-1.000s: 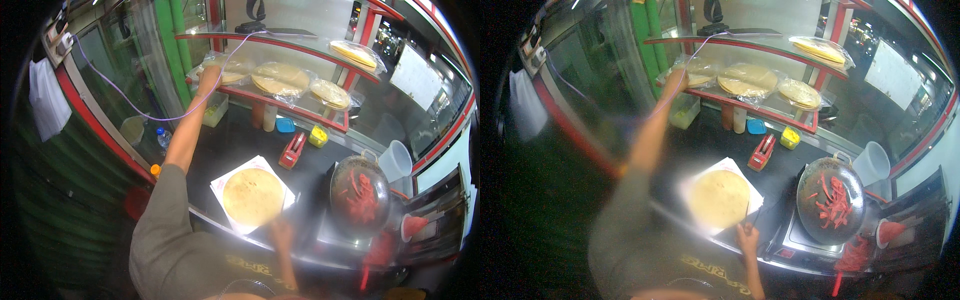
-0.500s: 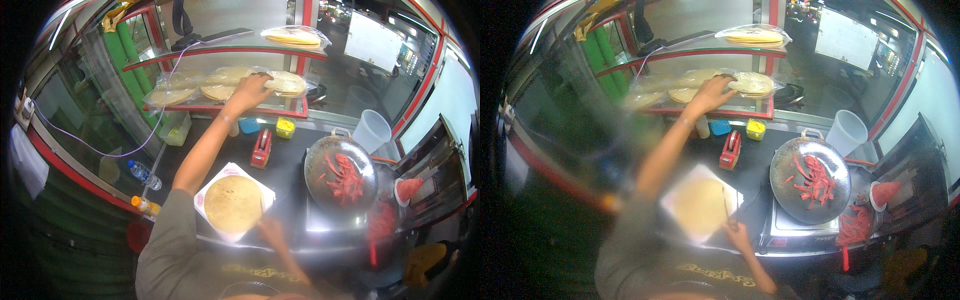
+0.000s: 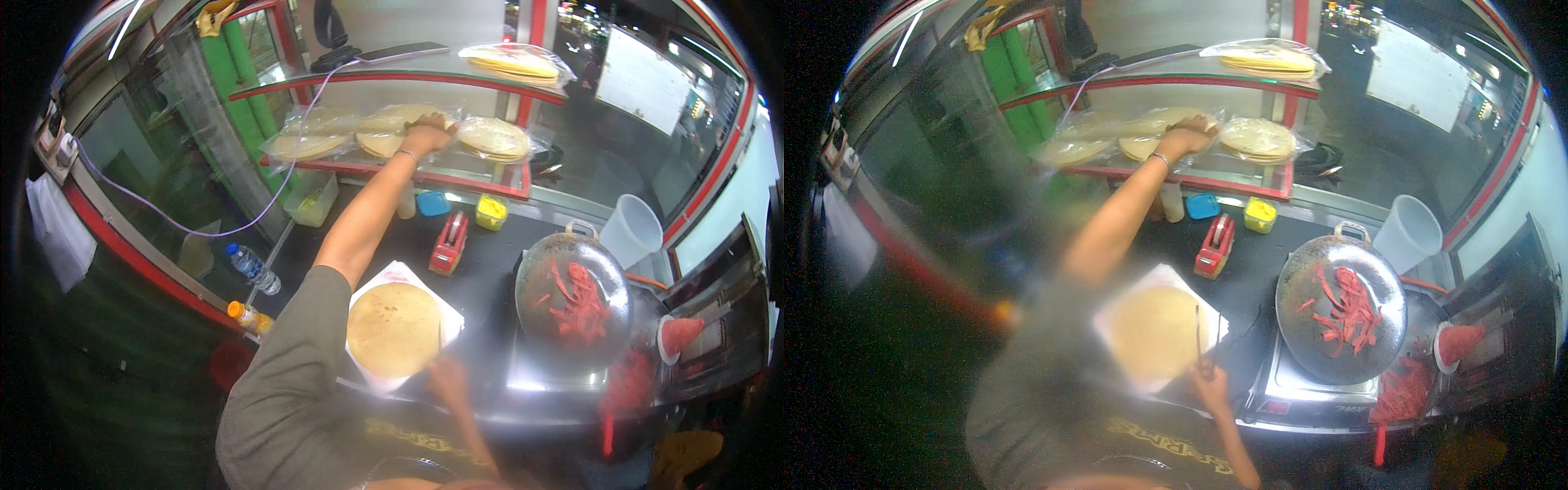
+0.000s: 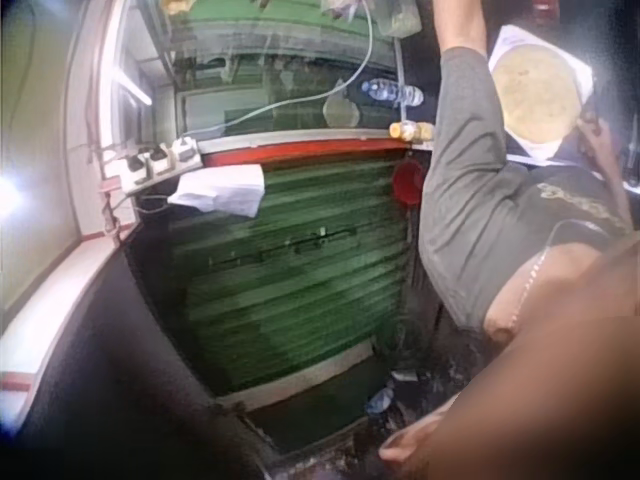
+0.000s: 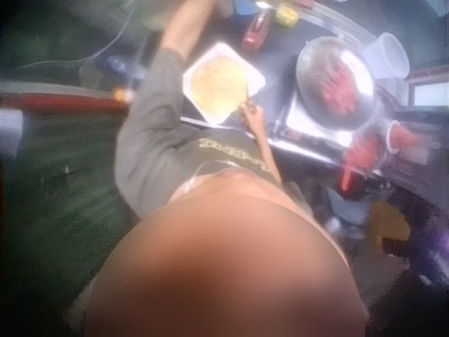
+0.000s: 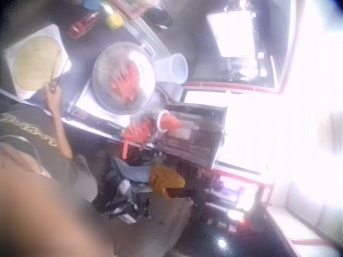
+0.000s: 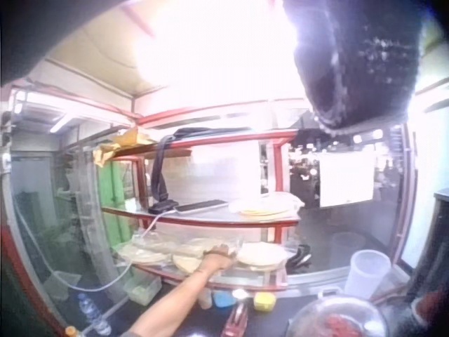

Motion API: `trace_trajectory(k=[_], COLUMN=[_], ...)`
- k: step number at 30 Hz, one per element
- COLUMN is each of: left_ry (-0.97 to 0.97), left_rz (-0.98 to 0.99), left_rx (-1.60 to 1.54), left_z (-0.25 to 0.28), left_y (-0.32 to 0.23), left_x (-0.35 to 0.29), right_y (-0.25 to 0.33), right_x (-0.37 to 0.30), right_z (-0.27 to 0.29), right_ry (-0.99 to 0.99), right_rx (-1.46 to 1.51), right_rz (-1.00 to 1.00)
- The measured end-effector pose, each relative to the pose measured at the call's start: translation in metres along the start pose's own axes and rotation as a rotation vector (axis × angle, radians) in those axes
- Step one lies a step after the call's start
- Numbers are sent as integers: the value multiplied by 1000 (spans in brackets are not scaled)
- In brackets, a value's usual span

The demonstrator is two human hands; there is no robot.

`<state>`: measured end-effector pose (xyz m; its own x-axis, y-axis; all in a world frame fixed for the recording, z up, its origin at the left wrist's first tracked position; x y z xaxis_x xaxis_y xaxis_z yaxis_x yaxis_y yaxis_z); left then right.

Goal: The person cooks a tortilla on a flat griddle, then places it on a paper wrapper. They add shredded lettuce, cooked red meat, and sauces to assemble a taco.

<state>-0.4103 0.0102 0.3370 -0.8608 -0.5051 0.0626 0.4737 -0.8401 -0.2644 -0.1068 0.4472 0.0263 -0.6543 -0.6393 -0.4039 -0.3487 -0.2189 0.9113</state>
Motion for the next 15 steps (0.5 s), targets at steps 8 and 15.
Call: trace_trajectory(k=[8,15], left_ry=[-167,-188], left_rz=[-186,220], left_rx=[-37,126], left_z=[15,11], left_y=[66,284], left_x=[21,45], right_y=[9,8], right_x=[-5,-6], right_z=[8,4], right_ry=[38,-6], right_rx=[34,-68], right_rz=[62,-38])
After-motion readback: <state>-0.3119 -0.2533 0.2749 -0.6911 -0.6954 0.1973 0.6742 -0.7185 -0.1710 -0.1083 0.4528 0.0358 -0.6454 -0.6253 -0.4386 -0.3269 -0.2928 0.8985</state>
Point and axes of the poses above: each hand's wrist, its own x-axis towards the middle knuckle, its own z-axis out of the back of the hand, y = z × x, the point moved 3 cm from there along x, towards the middle knuckle, and after that the axes turned 3 degrees about y, right-handed, at the moved point
